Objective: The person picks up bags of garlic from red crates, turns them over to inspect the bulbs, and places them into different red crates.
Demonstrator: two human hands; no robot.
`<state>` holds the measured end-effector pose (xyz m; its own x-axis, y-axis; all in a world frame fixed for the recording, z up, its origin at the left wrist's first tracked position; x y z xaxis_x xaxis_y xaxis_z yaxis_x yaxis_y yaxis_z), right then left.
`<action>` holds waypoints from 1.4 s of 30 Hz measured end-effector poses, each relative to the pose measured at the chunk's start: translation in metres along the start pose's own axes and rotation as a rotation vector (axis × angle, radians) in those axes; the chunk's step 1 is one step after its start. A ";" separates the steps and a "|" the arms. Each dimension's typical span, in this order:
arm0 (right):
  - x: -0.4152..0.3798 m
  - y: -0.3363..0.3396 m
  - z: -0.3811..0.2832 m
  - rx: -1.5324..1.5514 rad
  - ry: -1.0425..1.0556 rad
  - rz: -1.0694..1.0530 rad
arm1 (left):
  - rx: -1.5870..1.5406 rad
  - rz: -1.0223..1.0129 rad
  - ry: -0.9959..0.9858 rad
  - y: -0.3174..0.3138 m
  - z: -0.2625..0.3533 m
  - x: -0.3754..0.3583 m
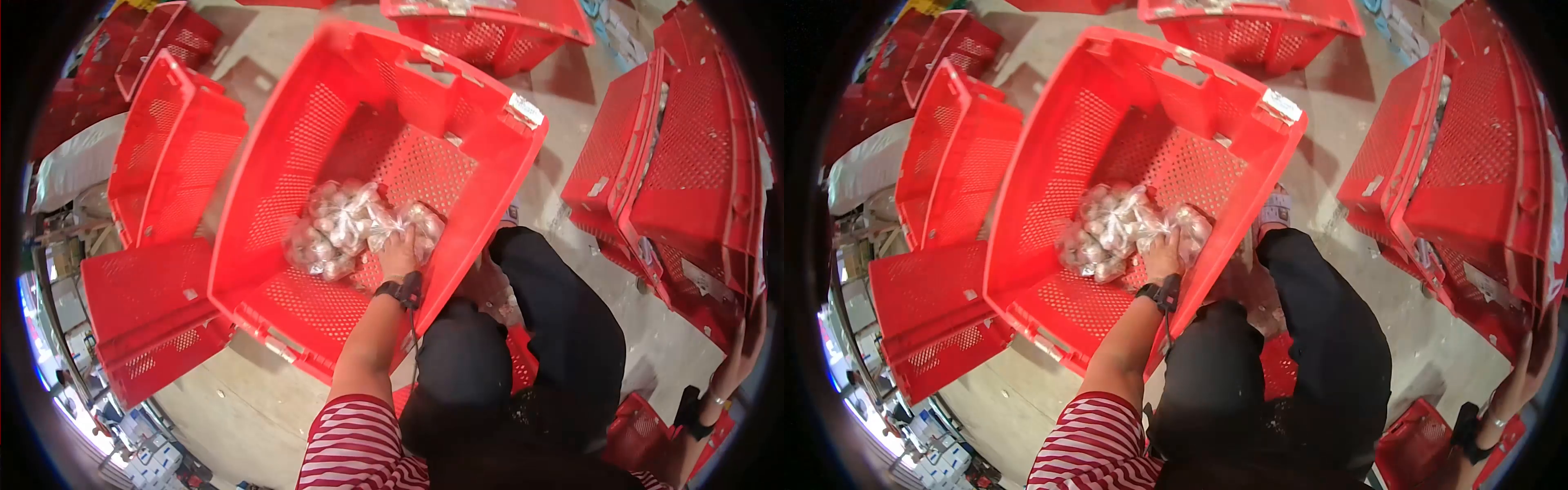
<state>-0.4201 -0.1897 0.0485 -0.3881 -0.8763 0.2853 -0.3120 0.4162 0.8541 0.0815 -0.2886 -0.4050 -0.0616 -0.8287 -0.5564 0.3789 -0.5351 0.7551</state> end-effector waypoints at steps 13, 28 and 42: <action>-0.031 -0.007 -0.015 -0.283 0.244 0.086 | 0.076 0.050 -0.284 0.076 -0.023 0.007; -0.134 -0.050 -0.145 1.166 -0.047 -0.668 | -2.250 0.037 -0.376 0.254 0.089 -0.327; -0.247 -0.069 -0.164 1.395 -0.177 -1.276 | -2.347 -0.501 -0.311 0.117 0.140 -0.430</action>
Point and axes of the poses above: each hand's wrist, its own x-axis towards the middle knuckle, its own y-axis out of the back of the hand, z = x × y, the point moved 3 cm from there along x, towards the middle knuckle, and after that the axes turned 4 degrees about -z, right-handed, at the moved point
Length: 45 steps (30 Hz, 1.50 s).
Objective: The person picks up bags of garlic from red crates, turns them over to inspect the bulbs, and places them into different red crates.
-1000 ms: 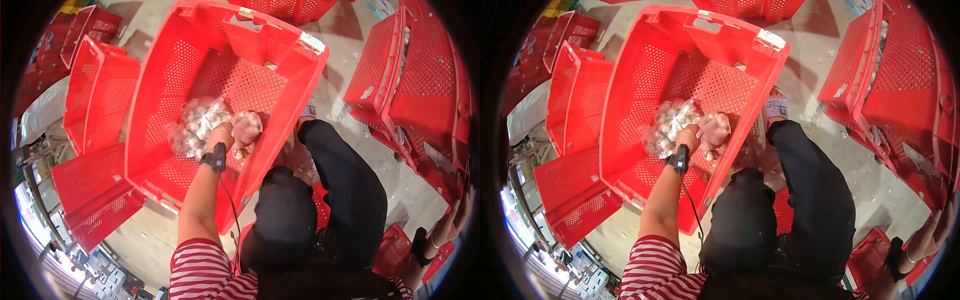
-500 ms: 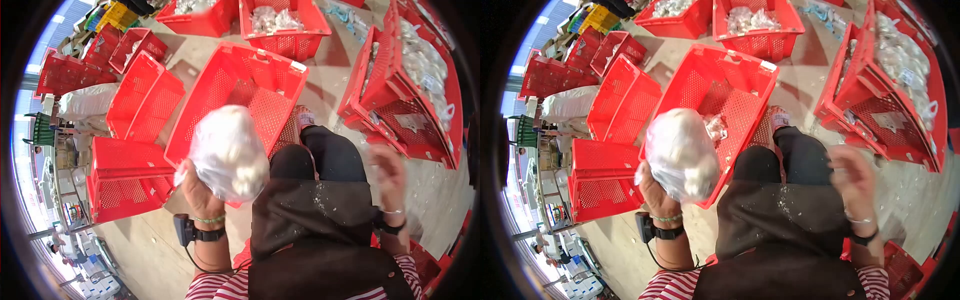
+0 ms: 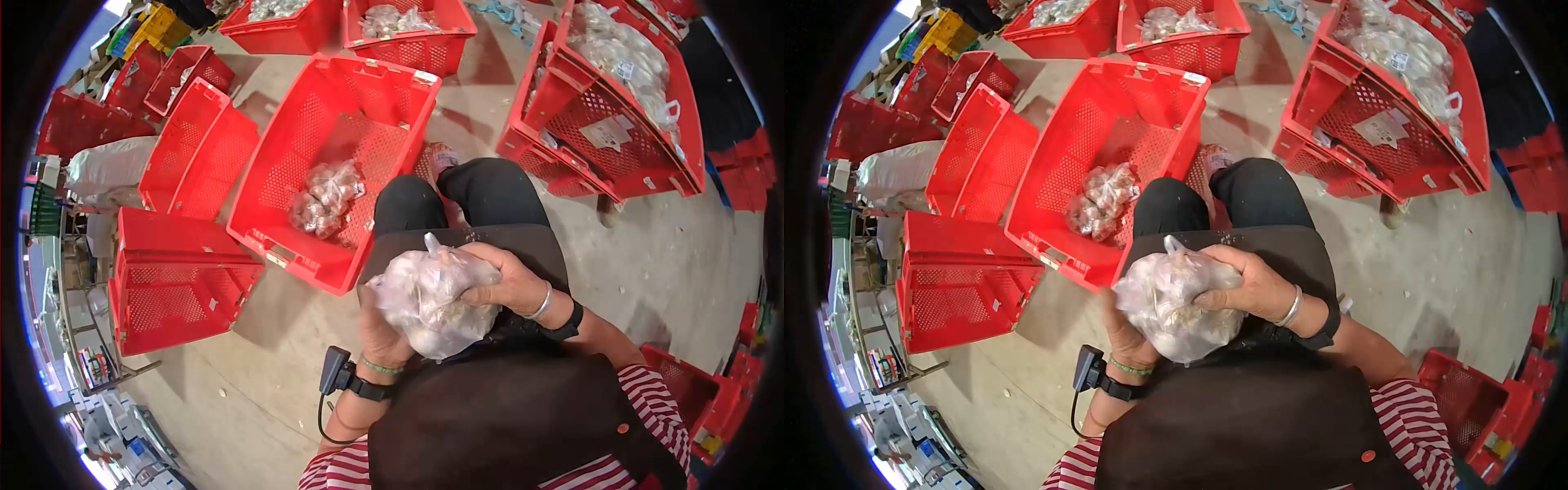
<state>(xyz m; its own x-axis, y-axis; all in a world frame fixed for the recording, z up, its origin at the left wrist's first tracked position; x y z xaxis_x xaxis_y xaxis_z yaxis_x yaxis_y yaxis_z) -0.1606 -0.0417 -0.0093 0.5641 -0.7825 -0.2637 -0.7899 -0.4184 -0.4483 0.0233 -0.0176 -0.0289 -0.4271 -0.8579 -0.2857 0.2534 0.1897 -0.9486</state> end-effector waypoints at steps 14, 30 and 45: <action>0.004 -0.001 -0.017 -0.284 0.288 0.111 | 0.555 -0.127 0.023 -0.018 0.013 0.007; 0.001 0.003 -0.016 0.050 0.163 0.185 | 0.260 -0.017 0.160 -0.011 0.000 0.027; -0.009 0.002 -0.016 0.379 0.221 0.256 | 0.509 0.059 -0.055 -0.024 -0.009 0.026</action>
Point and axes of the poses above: each hand's wrist, its own x-axis towards the middle knuckle, its own y-axis out of the back of the hand, z = x × y, the point moved 3 cm from there along x, towards the middle knuckle, and after that the axes turned 4 degrees about -z, right-handed, at the moved point
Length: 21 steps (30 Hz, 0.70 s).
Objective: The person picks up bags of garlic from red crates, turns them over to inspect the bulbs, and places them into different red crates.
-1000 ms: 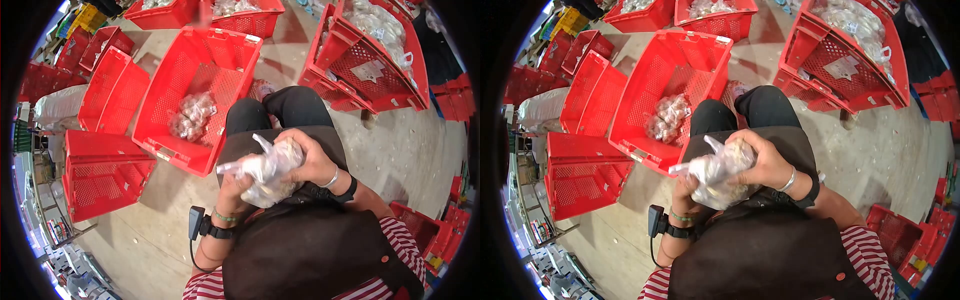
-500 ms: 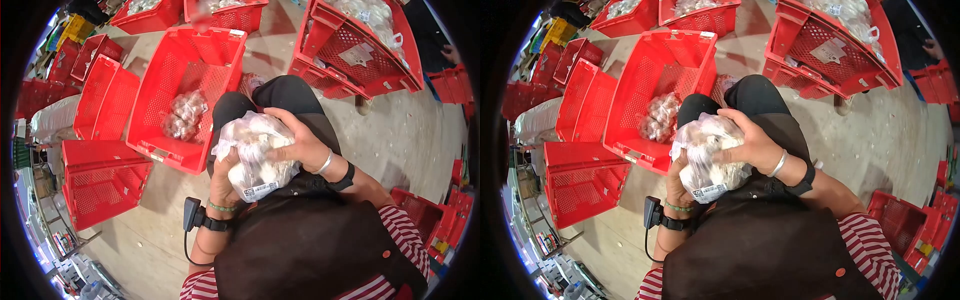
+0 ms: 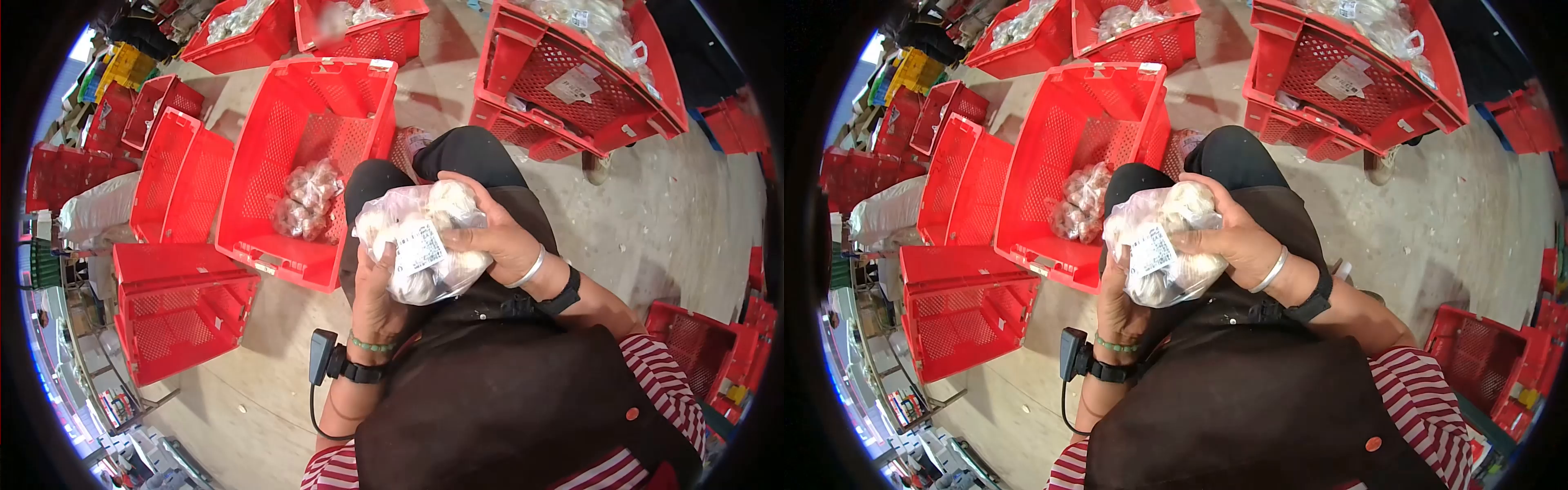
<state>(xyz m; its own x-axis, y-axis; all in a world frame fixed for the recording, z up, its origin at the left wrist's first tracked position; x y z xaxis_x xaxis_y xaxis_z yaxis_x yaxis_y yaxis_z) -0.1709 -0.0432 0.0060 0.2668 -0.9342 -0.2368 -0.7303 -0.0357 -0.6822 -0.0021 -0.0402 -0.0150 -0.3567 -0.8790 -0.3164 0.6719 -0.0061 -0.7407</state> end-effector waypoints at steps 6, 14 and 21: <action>0.001 0.007 0.002 0.002 0.001 0.091 | -0.142 -0.123 0.127 0.001 -0.002 -0.009; -0.013 0.009 -0.007 -0.059 0.016 -0.002 | 0.030 -0.086 0.042 -0.006 -0.008 -0.003; -0.045 0.099 -0.156 -0.962 0.516 0.518 | 0.361 -0.022 0.202 0.055 0.033 0.034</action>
<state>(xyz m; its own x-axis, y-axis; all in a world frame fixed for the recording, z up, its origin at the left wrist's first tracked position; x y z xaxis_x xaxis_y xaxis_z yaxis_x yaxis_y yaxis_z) -0.3532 -0.0599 0.0569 -0.3187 -0.9398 0.1234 -0.9042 0.3405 0.2577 0.0444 -0.0859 -0.0473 -0.4696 -0.7657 -0.4395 0.8343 -0.2219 -0.5048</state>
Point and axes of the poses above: each hand's wrist, its own x-axis towards the middle knuckle, its own y-axis out of the back of the hand, z = x × y, the point moved 3 cm from there along x, towards the middle knuckle, and after that the axes turned 4 degrees about -z, right-handed, at the moved point
